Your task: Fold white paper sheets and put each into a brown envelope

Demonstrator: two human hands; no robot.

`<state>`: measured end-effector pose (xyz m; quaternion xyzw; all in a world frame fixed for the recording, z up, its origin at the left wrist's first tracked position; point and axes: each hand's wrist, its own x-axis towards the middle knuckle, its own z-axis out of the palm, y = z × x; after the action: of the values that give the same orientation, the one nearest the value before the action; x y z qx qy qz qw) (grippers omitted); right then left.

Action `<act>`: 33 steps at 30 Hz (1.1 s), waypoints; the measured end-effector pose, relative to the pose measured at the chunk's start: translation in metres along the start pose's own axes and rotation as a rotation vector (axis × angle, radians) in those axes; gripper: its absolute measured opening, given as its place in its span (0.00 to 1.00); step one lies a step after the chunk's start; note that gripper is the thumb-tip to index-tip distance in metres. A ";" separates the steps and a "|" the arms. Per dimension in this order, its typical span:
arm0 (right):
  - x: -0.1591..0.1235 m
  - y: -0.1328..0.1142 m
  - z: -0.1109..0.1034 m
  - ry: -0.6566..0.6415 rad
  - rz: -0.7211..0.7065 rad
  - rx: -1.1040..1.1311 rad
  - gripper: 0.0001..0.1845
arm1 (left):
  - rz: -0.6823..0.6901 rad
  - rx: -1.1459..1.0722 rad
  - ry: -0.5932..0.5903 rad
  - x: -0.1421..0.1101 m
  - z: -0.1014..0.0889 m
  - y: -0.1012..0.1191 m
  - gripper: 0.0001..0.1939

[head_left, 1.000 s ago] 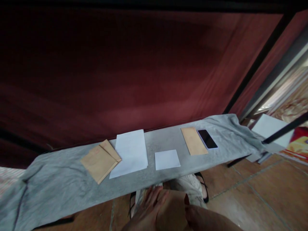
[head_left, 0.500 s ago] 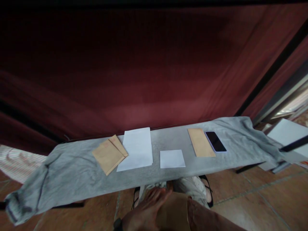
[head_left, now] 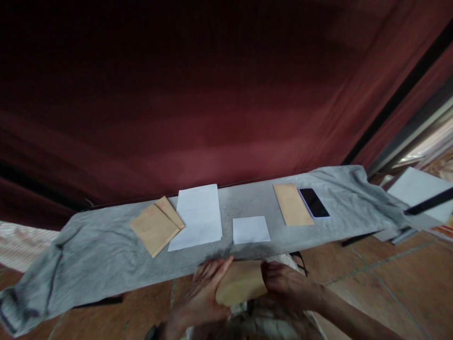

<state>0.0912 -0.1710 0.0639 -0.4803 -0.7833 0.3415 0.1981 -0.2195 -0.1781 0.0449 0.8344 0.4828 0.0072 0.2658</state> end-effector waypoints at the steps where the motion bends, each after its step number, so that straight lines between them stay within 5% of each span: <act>1: 0.010 0.010 -0.003 -0.130 -0.123 0.008 0.07 | -0.019 0.030 0.075 -0.001 -0.005 -0.006 0.62; 5: 0.035 0.035 -0.009 -0.001 -0.120 -0.044 0.14 | -0.057 0.146 0.298 -0.003 -0.017 -0.036 0.59; 10: 0.075 0.064 0.006 0.404 0.314 -0.269 0.14 | -0.139 0.305 0.532 0.004 -0.017 -0.059 0.56; 18: 0.108 0.086 0.046 0.443 0.517 -0.319 0.17 | -0.195 0.380 0.513 0.011 -0.005 -0.075 0.56; 26: 0.106 0.100 0.040 0.568 0.419 -0.023 0.06 | -0.249 0.304 0.501 0.011 0.001 -0.088 0.57; 33: 0.096 0.087 0.038 0.721 0.254 0.360 0.18 | -0.249 0.246 0.491 0.012 0.003 -0.091 0.58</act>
<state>0.0765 -0.0718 -0.0271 -0.6195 -0.5264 0.3045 0.4964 -0.2851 -0.1339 -0.0020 0.7681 0.6284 0.1175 0.0368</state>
